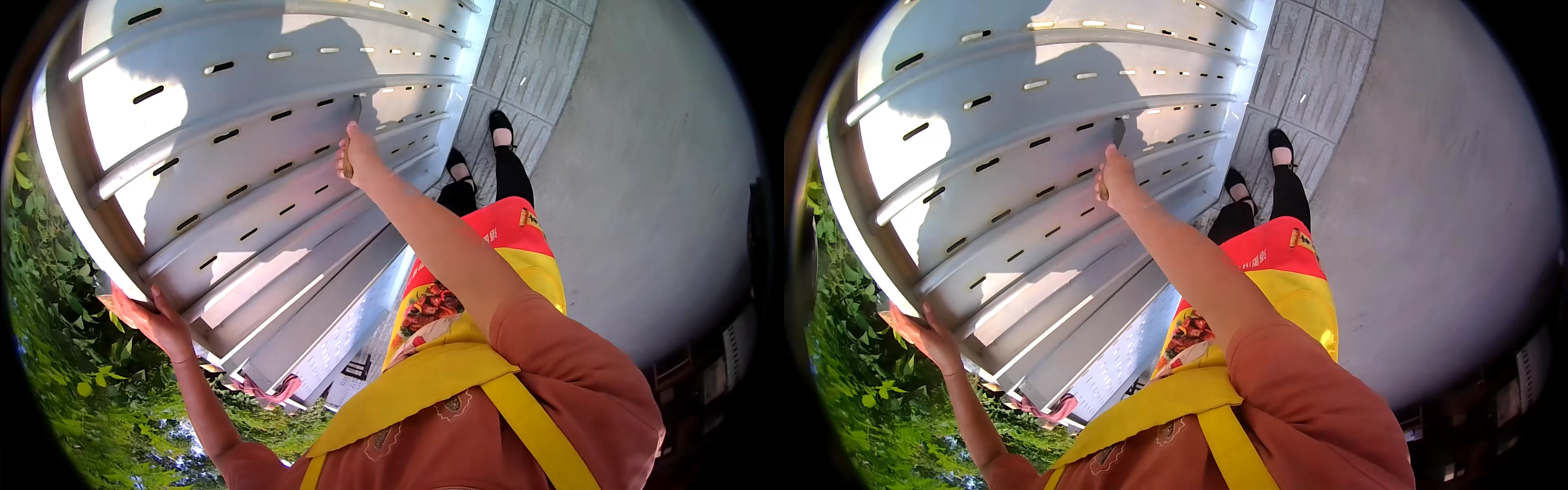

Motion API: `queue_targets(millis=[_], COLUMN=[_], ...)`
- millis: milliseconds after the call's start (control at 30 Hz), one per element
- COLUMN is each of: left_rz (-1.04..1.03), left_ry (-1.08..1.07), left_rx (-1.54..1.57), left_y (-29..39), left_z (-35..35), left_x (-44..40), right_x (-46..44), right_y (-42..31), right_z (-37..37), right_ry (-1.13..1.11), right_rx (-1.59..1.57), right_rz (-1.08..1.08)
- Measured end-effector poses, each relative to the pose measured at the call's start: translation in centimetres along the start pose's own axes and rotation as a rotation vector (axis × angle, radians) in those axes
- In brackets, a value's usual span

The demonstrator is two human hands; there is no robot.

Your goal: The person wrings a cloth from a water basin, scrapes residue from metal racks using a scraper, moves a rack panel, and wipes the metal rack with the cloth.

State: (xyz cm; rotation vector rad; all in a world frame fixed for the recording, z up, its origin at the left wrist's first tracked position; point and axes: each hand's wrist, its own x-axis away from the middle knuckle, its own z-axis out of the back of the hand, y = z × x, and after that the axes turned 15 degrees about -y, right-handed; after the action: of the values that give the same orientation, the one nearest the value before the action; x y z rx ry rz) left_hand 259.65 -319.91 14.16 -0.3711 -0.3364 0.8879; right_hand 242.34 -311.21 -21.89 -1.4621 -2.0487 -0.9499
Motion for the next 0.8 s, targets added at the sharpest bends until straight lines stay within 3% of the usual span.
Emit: queue_targets(millis=[133, 233, 433, 533, 633, 800], left_rz=[-0.029, -0.033, 0.007, 0.015, 0.075, 0.078], left_ry=[0.005, 0.009, 0.001, 0.003, -0.030, -0.022], left_rx=[-0.011, -0.003, -0.024, -0.025, -0.041, -0.018], left_y=[-0.1, -0.3, -0.6, -0.8, -0.6, -0.4], left_z=[0.1, -0.1, -0.2, -0.3, -0.1, -0.3], left_x=[-0.1, -0.1, 0.5, 0.6, 0.6, 0.6], right_x=[0.1, 2.7, -0.8, 0.9, -2.3, -1.0], right_y=[-0.6, 1.3, 0.4, 1.1, 0.6, 0.8], right_z=[0.9, 1.8, 3.9, 4.5, 6.1, 5.4], right_ry=[0.058, -0.124, -0.019, -0.141, 0.040, -0.017], right_rx=[0.083, -0.114, -0.313, -0.247, -0.294, -0.277], right_rz=[0.043, -0.131, -0.123, -0.129, -0.059, -0.144])
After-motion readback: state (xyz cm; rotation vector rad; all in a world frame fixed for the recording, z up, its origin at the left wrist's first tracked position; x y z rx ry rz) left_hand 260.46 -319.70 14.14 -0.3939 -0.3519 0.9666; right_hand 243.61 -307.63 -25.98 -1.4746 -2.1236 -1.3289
